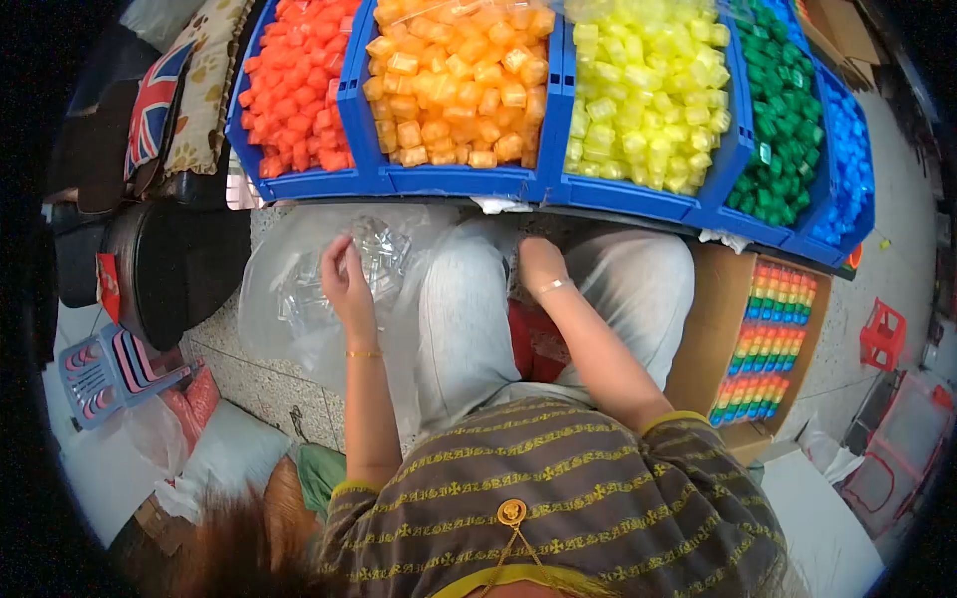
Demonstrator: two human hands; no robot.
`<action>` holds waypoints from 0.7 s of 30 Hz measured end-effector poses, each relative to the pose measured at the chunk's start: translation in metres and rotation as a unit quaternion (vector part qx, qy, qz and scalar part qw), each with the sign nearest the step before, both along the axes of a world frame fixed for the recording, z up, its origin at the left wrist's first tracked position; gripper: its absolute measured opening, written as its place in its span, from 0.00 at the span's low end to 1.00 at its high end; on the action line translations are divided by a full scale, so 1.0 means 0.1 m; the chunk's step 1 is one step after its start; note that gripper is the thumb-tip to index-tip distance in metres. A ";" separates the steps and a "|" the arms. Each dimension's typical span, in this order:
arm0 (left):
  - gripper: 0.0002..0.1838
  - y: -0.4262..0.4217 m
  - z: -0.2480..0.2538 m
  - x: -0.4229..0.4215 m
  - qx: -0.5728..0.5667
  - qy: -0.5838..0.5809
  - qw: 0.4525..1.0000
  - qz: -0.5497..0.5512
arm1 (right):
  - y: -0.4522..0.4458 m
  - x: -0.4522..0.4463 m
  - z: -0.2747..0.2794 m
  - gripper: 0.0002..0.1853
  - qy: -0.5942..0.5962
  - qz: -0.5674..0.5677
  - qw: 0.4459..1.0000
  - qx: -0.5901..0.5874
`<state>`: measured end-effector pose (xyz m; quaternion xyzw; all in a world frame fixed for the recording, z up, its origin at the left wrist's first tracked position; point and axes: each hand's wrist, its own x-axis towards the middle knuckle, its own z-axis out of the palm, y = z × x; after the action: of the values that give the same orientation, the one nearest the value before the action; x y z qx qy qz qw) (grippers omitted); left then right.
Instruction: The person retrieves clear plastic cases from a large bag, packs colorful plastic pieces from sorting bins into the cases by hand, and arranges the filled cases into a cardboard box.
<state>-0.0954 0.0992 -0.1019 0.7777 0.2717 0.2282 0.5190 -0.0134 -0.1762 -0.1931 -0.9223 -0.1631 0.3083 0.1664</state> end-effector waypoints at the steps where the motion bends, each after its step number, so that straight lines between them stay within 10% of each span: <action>1: 0.13 0.03 -0.13 -0.12 -0.009 0.052 0.998 0.017 | 0.08 0.13 -0.40 0.14 0.024 -0.008 1.000 -0.004; 3: 0.15 0.07 -0.41 -0.31 -0.014 0.085 0.996 -0.001 | 0.27 0.19 -1.87 0.22 -0.266 -0.095 0.956 0.080; 5: 0.17 0.11 -0.86 -0.63 -0.063 0.159 0.984 -0.050 | 0.69 0.54 -0.02 0.18 -0.159 -0.193 0.942 0.225; 10: 0.22 -0.30 -0.83 -1.08 -0.354 0.268 0.887 -0.126 | 0.84 0.87 -0.85 0.20 -0.079 -0.138 0.968 0.193; 21: 0.17 -0.16 -0.91 -1.14 -0.342 0.299 0.890 0.043 | 0.97 0.57 -1.74 0.26 0.041 0.084 0.995 0.031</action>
<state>-0.2092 0.0828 -0.1926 0.5713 0.5085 -0.0999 0.6364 0.0432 -0.0795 -0.3671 -0.8866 -0.2422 0.3531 0.1749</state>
